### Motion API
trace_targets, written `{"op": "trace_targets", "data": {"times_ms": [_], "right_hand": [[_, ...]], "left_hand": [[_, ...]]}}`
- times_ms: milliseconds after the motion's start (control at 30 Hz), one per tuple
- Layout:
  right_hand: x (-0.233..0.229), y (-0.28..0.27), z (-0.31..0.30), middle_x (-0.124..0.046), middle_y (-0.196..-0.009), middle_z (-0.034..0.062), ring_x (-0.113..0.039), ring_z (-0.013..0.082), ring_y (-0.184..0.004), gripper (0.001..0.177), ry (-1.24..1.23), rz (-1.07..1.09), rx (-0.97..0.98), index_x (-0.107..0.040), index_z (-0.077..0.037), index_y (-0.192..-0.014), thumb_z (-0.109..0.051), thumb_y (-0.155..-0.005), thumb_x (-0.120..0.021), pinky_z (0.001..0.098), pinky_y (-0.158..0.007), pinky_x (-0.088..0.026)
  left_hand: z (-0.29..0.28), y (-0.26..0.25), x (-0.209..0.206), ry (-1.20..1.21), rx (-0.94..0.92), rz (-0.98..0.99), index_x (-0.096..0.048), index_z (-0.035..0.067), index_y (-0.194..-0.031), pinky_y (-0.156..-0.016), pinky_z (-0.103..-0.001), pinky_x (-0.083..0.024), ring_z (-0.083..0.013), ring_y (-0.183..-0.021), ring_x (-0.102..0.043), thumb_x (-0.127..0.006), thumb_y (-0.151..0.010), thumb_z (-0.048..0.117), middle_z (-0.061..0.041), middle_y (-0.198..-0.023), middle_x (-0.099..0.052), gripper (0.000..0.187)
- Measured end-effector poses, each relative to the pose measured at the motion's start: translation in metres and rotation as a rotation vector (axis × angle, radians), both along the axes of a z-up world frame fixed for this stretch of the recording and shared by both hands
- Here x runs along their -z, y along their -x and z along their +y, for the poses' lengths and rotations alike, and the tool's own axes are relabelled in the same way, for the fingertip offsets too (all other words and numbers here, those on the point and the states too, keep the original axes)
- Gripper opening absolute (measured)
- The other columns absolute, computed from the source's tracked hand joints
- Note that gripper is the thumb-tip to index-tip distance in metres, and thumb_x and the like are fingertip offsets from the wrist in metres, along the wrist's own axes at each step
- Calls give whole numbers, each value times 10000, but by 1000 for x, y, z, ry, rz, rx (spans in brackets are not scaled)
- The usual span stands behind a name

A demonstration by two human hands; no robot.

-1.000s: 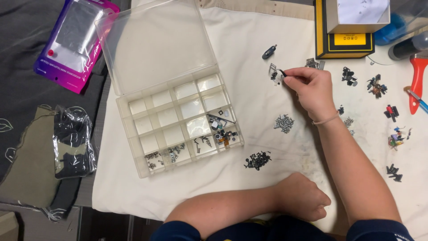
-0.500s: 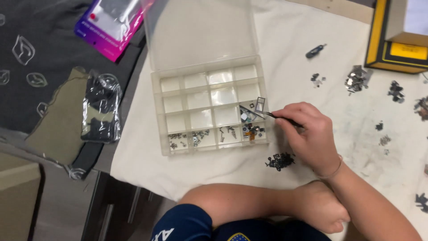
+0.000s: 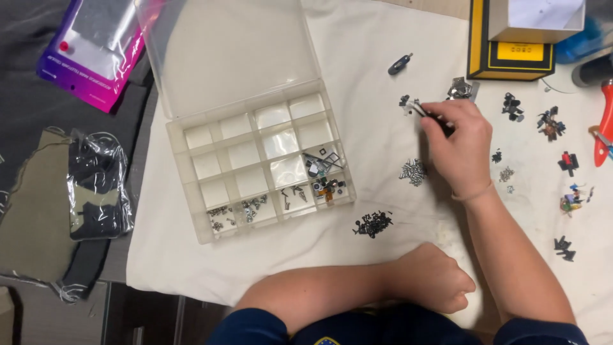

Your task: The person uses tweezers to pick up small electronic components, such as screws and connectors, from a white cloth and places them into the compartments of a clear plastic organizer box. The person also handles a small black power adapter and a plastic bag containing black parts.

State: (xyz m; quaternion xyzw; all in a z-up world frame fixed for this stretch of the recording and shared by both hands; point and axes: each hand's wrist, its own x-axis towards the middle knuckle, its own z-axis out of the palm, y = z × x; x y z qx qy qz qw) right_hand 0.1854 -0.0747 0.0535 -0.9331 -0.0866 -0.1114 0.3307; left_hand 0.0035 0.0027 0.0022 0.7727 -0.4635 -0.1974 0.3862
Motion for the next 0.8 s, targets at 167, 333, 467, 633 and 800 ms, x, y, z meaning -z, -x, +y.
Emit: {"op": "trace_targets", "data": {"times_ms": [167,333,467,633,800], "right_hand": [[29,-15,-19,-680,-1082,142,-653,260,-1002,193,2,1,63,-794,-34,-1151,-76,-980,-714,377,-897,-508],[41,-23,-20,-675,-1080,110,-656,266,-972,210,14,42,58,-792,-74,-1160,-92,-963,-721,405,-928,-503],[43,-27,-17,-706,-1058,103,-652,250,-990,179,-3,22,31,-795,-70,-1123,-63,-958,-726,387,-931,-496],[42,-29,-18,-739,-1016,76,-653,222,-949,135,-22,40,43,-800,-86,-1065,-65,-964,-712,363,-885,-495],[37,-29,-22,-728,-980,50,-623,133,-837,132,-207,190,142,-798,-92,-1073,-83,-953,-742,268,-799,-510]], "left_hand": [[1,-2,-7,-32,27,28,-416,157,-593,-513,-422,-328,-365,-584,-616,-452,-746,246,-94,-585,-629,181],[-1,3,3,46,-25,-44,-438,158,-600,-489,-441,-328,-387,-620,-644,-475,-755,254,-110,-584,-623,186],[-1,5,6,73,-52,-53,-439,164,-599,-482,-445,-323,-390,-598,-629,-478,-767,257,-121,-580,-619,195],[0,4,2,89,-62,-47,-424,163,-601,-491,-452,-322,-407,-595,-620,-475,-769,258,-133,-577,-610,199],[-1,4,4,42,-33,-68,-486,161,-616,-505,-456,-339,-400,-629,-646,-477,-785,260,-124,-602,-638,196]]}}
